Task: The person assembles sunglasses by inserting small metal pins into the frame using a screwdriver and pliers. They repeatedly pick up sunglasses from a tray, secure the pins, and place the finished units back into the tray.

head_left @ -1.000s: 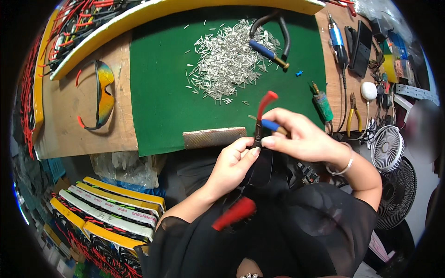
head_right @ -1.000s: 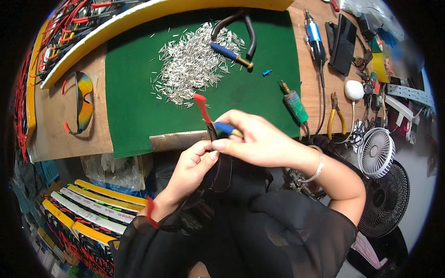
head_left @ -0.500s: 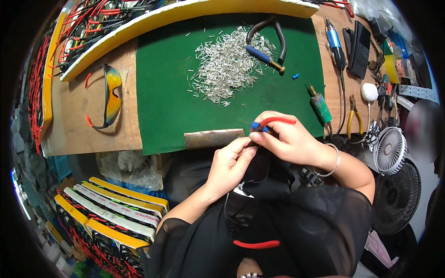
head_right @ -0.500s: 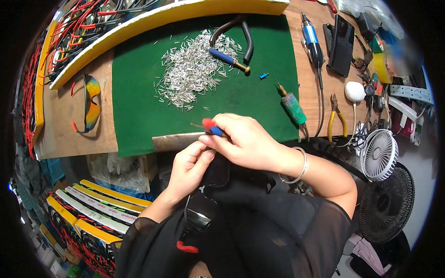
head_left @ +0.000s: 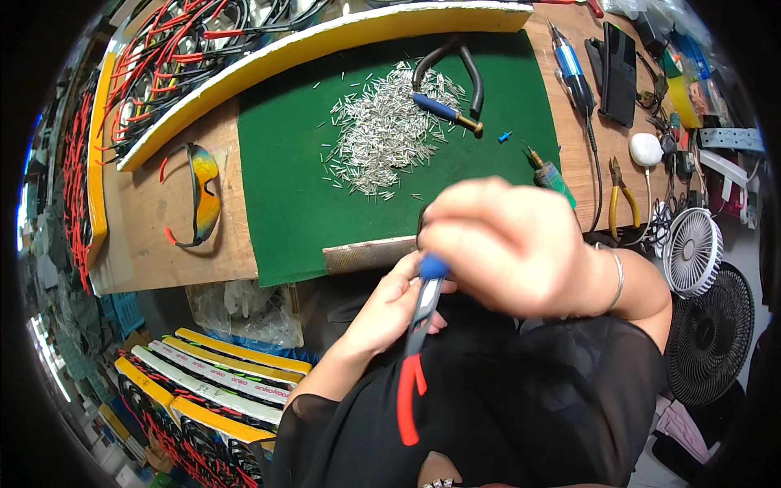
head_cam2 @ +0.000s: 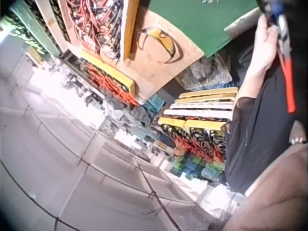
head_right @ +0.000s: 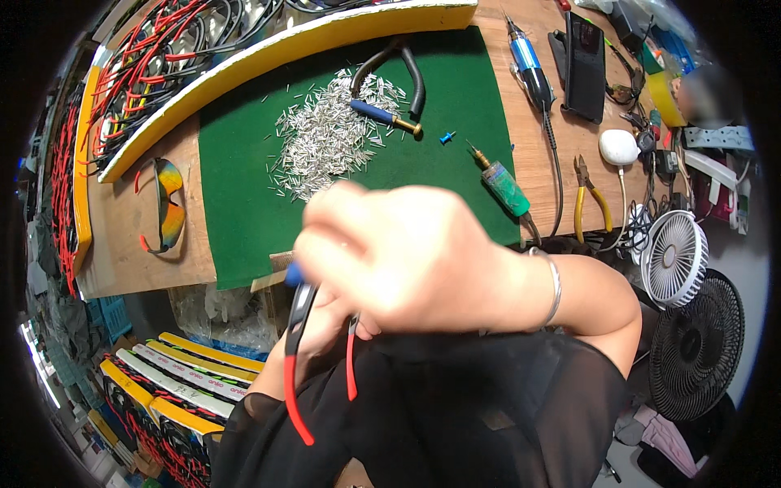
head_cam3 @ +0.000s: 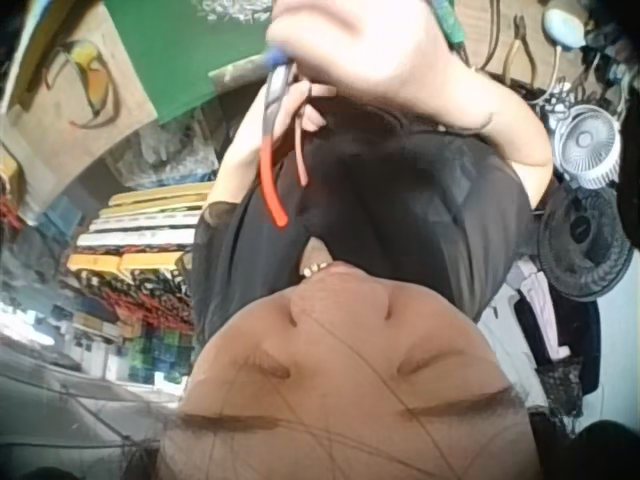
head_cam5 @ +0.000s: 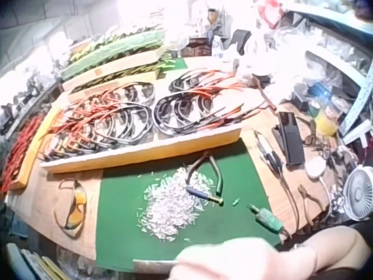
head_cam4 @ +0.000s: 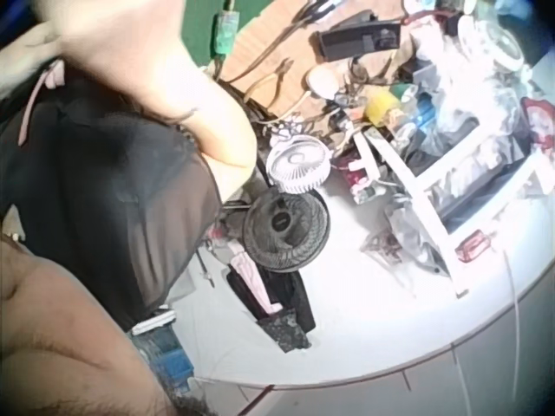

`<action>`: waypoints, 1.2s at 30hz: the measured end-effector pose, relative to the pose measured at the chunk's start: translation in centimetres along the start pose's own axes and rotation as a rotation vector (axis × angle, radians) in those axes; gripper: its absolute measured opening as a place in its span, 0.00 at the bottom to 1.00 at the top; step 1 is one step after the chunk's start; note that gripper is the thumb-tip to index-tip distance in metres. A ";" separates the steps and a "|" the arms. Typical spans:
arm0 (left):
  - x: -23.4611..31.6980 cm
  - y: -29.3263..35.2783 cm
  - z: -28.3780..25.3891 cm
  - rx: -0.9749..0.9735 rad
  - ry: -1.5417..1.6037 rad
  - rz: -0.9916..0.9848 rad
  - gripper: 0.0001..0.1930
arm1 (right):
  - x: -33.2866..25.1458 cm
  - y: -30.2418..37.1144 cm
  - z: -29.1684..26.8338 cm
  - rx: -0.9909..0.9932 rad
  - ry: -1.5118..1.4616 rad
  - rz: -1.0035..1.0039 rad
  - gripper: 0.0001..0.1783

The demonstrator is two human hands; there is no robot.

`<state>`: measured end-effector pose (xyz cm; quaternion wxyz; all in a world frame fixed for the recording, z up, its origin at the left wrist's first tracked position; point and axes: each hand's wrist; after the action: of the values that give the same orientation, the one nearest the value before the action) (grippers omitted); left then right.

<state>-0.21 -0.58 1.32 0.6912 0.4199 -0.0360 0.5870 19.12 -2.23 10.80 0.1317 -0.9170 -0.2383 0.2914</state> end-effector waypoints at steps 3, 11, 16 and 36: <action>-0.4 -0.9 0.4 -0.028 0.356 0.213 0.21 | -2.7 -0.1 1.2 0.024 0.209 -0.176 0.08; -1.7 -0.8 1.3 0.153 0.184 0.189 0.07 | -0.4 -1.9 -1.0 -0.054 -0.074 0.006 0.16; -0.9 -1.5 0.1 0.148 0.160 0.235 0.15 | 0.2 -0.3 -2.5 -0.059 -0.329 0.268 0.21; 0.4 -1.9 1.2 0.384 0.256 0.193 0.15 | 0.3 7.7 5.5 -0.191 -0.462 0.568 0.11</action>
<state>2.09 -0.96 1.26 0.5383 0.4605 0.1241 0.6948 18.78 -8.12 3.33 -0.0979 -0.8647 -0.0241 0.4920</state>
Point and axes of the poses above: each hand's wrist, its own y-axis away from the middle knuckle, its own z-axis out of the palm, x = y × z, and after that the axes turned 9 degrees about -x, right-handed
